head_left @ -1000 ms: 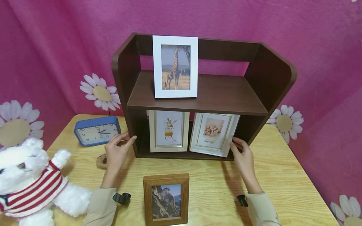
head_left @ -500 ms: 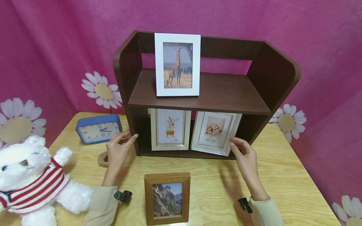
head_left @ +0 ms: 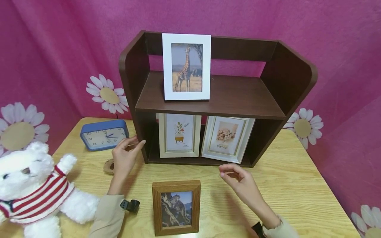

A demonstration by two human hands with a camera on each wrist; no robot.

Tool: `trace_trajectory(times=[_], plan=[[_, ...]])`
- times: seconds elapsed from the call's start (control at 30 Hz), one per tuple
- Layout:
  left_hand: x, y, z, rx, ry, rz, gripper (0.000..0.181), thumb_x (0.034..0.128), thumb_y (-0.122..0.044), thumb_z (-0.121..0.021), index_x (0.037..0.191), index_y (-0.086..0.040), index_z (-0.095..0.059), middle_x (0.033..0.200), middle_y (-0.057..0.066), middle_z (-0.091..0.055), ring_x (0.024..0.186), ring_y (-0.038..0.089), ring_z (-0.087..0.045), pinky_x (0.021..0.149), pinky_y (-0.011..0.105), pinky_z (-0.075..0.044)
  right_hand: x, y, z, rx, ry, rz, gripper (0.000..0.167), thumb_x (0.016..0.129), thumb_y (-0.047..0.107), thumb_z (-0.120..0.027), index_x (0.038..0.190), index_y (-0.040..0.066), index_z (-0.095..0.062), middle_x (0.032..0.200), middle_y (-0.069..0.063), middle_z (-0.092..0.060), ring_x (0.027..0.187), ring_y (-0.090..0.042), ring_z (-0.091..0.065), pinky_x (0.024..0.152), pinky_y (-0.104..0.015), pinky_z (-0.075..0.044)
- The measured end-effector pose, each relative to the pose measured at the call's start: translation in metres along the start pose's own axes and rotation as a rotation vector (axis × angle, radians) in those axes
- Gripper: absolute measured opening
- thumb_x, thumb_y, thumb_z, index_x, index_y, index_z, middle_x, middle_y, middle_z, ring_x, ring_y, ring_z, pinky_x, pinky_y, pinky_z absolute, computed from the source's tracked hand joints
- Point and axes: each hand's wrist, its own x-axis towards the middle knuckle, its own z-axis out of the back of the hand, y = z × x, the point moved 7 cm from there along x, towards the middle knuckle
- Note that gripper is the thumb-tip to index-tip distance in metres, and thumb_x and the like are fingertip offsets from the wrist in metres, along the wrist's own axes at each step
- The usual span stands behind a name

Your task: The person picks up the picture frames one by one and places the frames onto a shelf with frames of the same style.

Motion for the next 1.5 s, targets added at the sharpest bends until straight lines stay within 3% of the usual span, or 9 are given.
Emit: trace_trajectory(times=[0.2, 0.37, 0.6, 0.7, 0.93, 1.13, 1.3, 1.5], plan=[[0.000, 0.001, 0.001, 0.004, 0.005, 0.015, 0.024, 0.0765, -0.002, -0.078, 0.096, 0.009, -0.071, 0.085, 0.005, -0.065, 0.074, -0.010, -0.058, 0.068, 0.007, -0.048, -0.016, 0.002, -0.030, 0.033, 0.191, 0.061, 0.021, 0.085, 0.003, -0.069, 0.104, -0.006, -0.064, 0.102, -0.022, -0.065, 0.091, -0.012, -0.064, 0.078, -0.029, -0.056], [0.000, 0.000, 0.000, -0.003, 0.011, 0.019, 0.024, 0.0758, -0.002, -0.078, 0.096, 0.009, -0.071, 0.085, -0.003, -0.063, 0.074, -0.010, -0.059, 0.068, 0.008, -0.049, -0.027, -0.002, -0.046, 0.070, 0.293, 0.087, 0.025, 0.085, 0.006, -0.070, 0.104, -0.008, -0.062, 0.103, -0.026, -0.062, 0.095, -0.009, -0.062, 0.078, -0.032, -0.057], [0.001, 0.000, -0.001, -0.001, 0.013, 0.010, 0.024, 0.0766, -0.002, -0.078, 0.097, 0.009, -0.071, 0.085, 0.007, -0.066, 0.075, -0.010, -0.058, 0.069, 0.010, -0.051, -0.037, -0.009, -0.060, 0.174, 0.376, -0.020, 0.030, 0.084, 0.005, -0.070, 0.108, -0.011, -0.059, 0.108, -0.028, -0.059, 0.097, -0.011, -0.061, 0.079, -0.032, -0.057], [0.001, 0.000, 0.000, -0.002, 0.017, 0.013, 0.025, 0.0765, -0.002, -0.078, 0.097, 0.009, -0.071, 0.086, 0.006, -0.065, 0.075, -0.009, -0.059, 0.069, 0.010, -0.051, -0.040, -0.010, -0.065, 0.179, 0.413, -0.042, 0.030, 0.085, 0.008, -0.070, 0.108, -0.010, -0.060, 0.106, -0.025, -0.060, 0.096, -0.012, -0.062, 0.078, -0.032, -0.057], [0.001, 0.000, 0.000, -0.002, 0.018, 0.002, 0.025, 0.0751, -0.002, -0.079, 0.096, 0.010, -0.070, 0.087, 0.010, -0.066, 0.076, -0.008, -0.059, 0.068, 0.008, -0.050, -0.046, -0.013, -0.074, 0.165, 0.469, -0.082, 0.032, 0.087, 0.011, -0.069, 0.110, -0.008, -0.059, 0.101, -0.019, -0.062, 0.095, -0.009, -0.060, 0.078, -0.027, -0.057], [0.001, 0.001, 0.000, -0.004, 0.014, -0.001, 0.025, 0.0747, -0.001, -0.079, 0.096, 0.010, -0.070, 0.085, 0.004, -0.065, 0.076, -0.008, -0.059, 0.068, 0.007, -0.049, -0.050, -0.020, -0.079, 0.135, 0.522, -0.197, 0.030, 0.089, 0.013, -0.066, 0.112, -0.002, -0.056, 0.101, -0.011, -0.060, 0.093, -0.005, -0.059, 0.077, -0.022, -0.054], [0.001, -0.001, 0.000, 0.001, 0.018, -0.005, 0.025, 0.0750, -0.002, -0.079, 0.095, 0.010, -0.070, 0.086, 0.010, -0.066, 0.076, -0.009, -0.058, 0.068, 0.008, -0.049, -0.051, -0.021, -0.082, 0.125, 0.510, -0.212, 0.027, 0.090, 0.012, -0.065, 0.109, -0.003, -0.055, 0.100, -0.010, -0.060, 0.091, -0.003, -0.059, 0.074, -0.020, -0.053], [0.001, -0.002, 0.000, 0.001, 0.022, -0.004, 0.024, 0.0753, -0.002, -0.079, 0.095, 0.010, -0.070, 0.086, 0.011, -0.066, 0.076, -0.010, -0.058, 0.069, 0.007, -0.048, -0.053, -0.024, -0.083, 0.203, 0.469, -0.241, 0.028, 0.090, 0.007, -0.064, 0.110, -0.008, -0.052, 0.099, -0.011, -0.060, 0.089, -0.001, -0.057, 0.073, -0.020, -0.053]])
